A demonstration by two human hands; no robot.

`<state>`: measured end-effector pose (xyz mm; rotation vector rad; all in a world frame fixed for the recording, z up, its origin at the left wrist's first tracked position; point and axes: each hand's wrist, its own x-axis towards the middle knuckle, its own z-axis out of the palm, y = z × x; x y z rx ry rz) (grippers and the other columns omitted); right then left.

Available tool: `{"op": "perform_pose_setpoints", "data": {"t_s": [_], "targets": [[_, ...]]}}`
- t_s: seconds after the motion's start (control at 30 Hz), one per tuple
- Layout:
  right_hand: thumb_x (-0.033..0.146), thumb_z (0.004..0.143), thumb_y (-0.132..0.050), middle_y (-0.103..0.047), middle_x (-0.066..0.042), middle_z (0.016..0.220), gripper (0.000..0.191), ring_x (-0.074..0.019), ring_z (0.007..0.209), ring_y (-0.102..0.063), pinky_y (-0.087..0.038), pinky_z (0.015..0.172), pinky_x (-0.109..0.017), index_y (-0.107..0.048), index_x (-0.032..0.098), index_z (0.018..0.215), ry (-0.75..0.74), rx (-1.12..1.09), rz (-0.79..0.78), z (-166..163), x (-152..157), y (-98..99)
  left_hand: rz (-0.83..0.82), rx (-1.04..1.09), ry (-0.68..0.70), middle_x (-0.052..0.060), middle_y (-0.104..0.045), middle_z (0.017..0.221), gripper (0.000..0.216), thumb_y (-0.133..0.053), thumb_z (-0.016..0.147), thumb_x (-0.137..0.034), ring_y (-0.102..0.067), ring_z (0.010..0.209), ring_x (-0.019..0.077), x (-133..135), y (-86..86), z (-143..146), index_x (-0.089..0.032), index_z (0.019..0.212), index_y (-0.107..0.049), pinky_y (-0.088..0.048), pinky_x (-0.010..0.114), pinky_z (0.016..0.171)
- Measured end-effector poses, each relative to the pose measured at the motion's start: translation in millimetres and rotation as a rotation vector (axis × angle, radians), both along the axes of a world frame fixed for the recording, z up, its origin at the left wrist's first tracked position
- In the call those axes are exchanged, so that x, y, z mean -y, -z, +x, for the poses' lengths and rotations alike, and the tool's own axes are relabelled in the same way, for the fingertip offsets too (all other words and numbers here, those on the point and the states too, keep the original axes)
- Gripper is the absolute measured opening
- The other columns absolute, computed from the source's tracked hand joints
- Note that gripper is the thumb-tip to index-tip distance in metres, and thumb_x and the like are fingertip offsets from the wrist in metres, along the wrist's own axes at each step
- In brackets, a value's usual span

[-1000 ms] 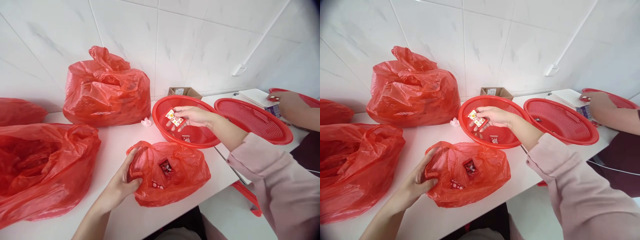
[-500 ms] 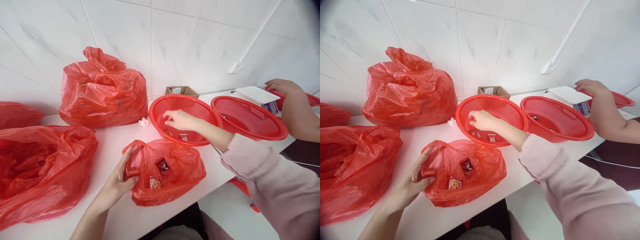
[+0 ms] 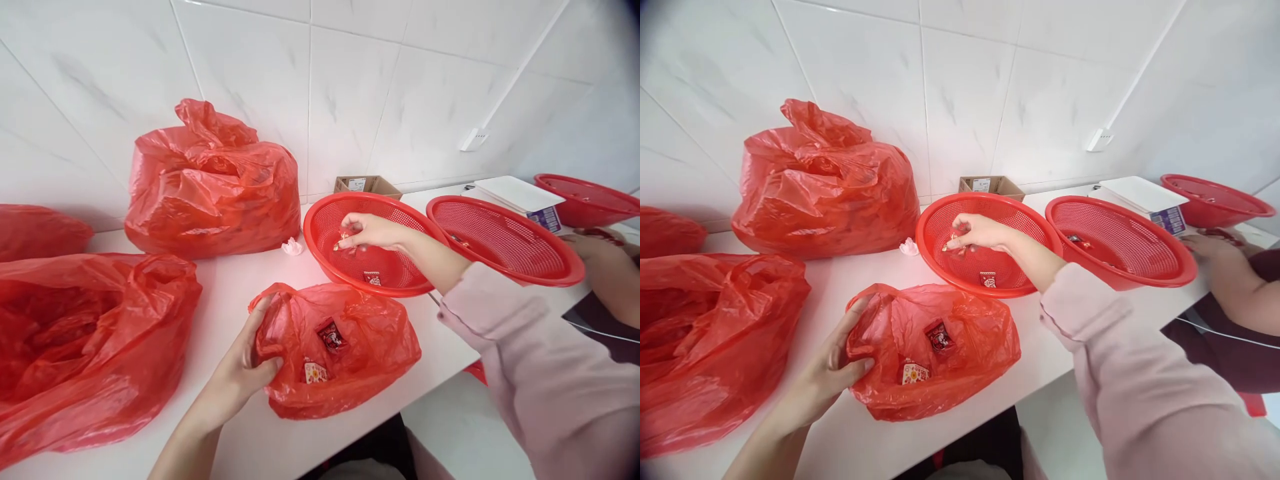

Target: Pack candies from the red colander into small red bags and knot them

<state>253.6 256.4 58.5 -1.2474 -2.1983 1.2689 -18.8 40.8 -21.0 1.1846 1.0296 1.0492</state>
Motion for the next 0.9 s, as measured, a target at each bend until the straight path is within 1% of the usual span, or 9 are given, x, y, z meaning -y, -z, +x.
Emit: {"op": "perform_pose_setpoints", "data": {"t_s": [0.17, 0.3, 0.43, 0.5, 0.6, 0.67, 0.73, 0.83, 0.9], "targets": [[0.033, 0.082, -0.072, -0.069, -0.005, 0.099, 0.036, -0.0135, 0.070, -0.069, -0.048, 0.051, -0.019, -0.053, 0.020, 0.109, -0.021, -0.235, -0.151, 1.7, 53.4, -31.0, -0.023, -0.023, -0.035, -0.002, -0.019, 0.164, 0.081, -0.067, 0.085, -0.028, -0.026, 0.147, 0.0286, -0.2, 1.9, -0.4, -0.043, 0.151, -0.025, -0.043, 0.031, 0.107], [0.028, 0.088, -0.062, -0.068, -0.006, 0.109, 0.034, -0.0145, 0.082, -0.069, -0.057, 0.067, -0.026, -0.056, 0.021, 0.121, -0.123, -0.247, -0.185, -6.0, 92.4, -29.6, -0.048, -0.014, -0.054, -0.002, -0.019, 0.164, 0.084, -0.068, 0.084, -0.028, -0.028, 0.146, 0.0283, 0.0, -0.1, 0.8, -0.043, 0.152, -0.021, -0.044, 0.033, 0.107], [0.026, 0.087, -0.063, -0.068, -0.002, 0.110, 0.024, -0.0180, 0.098, -0.066, -0.054, 0.086, -0.034, -0.060, 0.025, 0.111, -0.125, -0.140, 0.053, -13.9, 127.0, -8.1, -0.071, 0.011, -0.053, -0.001, -0.023, 0.163, 0.083, -0.067, 0.083, -0.023, -0.044, 0.136, 0.0282, -0.8, -6.7, 3.2, -0.042, 0.152, -0.024, -0.053, 0.028, 0.094], [0.029, 0.083, -0.069, -0.067, -0.002, 0.113, 0.030, -0.0202, 0.103, -0.064, -0.051, 0.090, -0.036, -0.061, 0.028, 0.112, -0.182, -0.019, 0.152, -14.9, 137.1, -2.7, -0.092, 0.043, -0.028, 0.001, -0.025, 0.162, 0.084, -0.066, 0.084, -0.021, -0.056, 0.125, 0.0259, -1.1, -9.6, 4.4, -0.043, 0.152, -0.023, -0.056, 0.027, 0.087], [0.039, 0.084, -0.067, -0.067, -0.002, 0.113, 0.034, -0.0206, 0.102, -0.064, -0.051, 0.086, -0.035, -0.060, 0.030, 0.116, -0.174, 0.065, 0.231, -8.7, 127.0, -6.7, -0.088, 0.054, -0.011, 0.001, -0.026, 0.161, 0.083, -0.066, 0.083, -0.021, -0.059, 0.121, 0.0248, -0.8, -10.5, 5.0, -0.045, 0.151, -0.025, -0.056, 0.025, 0.085], [0.039, 0.089, -0.060, -0.067, -0.004, 0.112, 0.032, -0.0207, 0.100, -0.064, -0.050, 0.086, -0.035, -0.058, 0.028, 0.119, -0.044, 0.159, 0.346, 0.8, 103.4, -9.7, -0.062, 0.032, -0.011, -0.002, -0.026, 0.162, 0.081, -0.067, 0.083, -0.022, -0.050, 0.131, 0.0270, 0.1, -8.9, 4.1, -0.045, 0.150, -0.028, -0.054, 0.026, 0.092], [0.036, 0.087, -0.063, -0.064, -0.008, 0.117, 0.038, -0.0253, 0.103, -0.063, -0.048, 0.087, -0.038, -0.056, 0.026, 0.123, 0.030, 0.415, 0.417, 12.6, 74.7, -5.5, -0.031, 0.000, -0.010, -0.003, -0.024, 0.162, 0.080, -0.069, 0.082, -0.023, -0.038, 0.141, 0.0285, 1.3, -7.1, 2.3, -0.044, 0.149, -0.031, -0.048, 0.029, 0.103], [0.030, 0.077, -0.072, -0.061, -0.013, 0.119, 0.048, -0.0322, 0.103, -0.062, -0.047, 0.082, -0.040, -0.058, 0.023, 0.122, -0.055, 0.773, 0.270, 28.7, 39.5, 15.0, -0.014, -0.020, 0.032, -0.003, -0.018, 0.164, 0.081, -0.069, 0.083, -0.026, -0.033, 0.143, 0.0305, 2.6, -6.3, -0.8, -0.043, 0.150, -0.028, -0.042, 0.034, 0.110], [0.025, 0.072, -0.074, -0.065, -0.011, 0.108, 0.040, -0.0297, 0.094, -0.064, -0.047, 0.074, -0.036, -0.062, 0.022, 0.110, -0.123, 0.806, 0.166, 35.4, 26.0, 30.6, -0.007, -0.025, 0.050, -0.002, -0.016, 0.164, 0.081, -0.069, 0.083, -0.027, -0.033, 0.143, 0.0322, 2.9, -7.0, -2.3, -0.042, 0.151, -0.027, -0.044, 0.036, 0.108]]}}
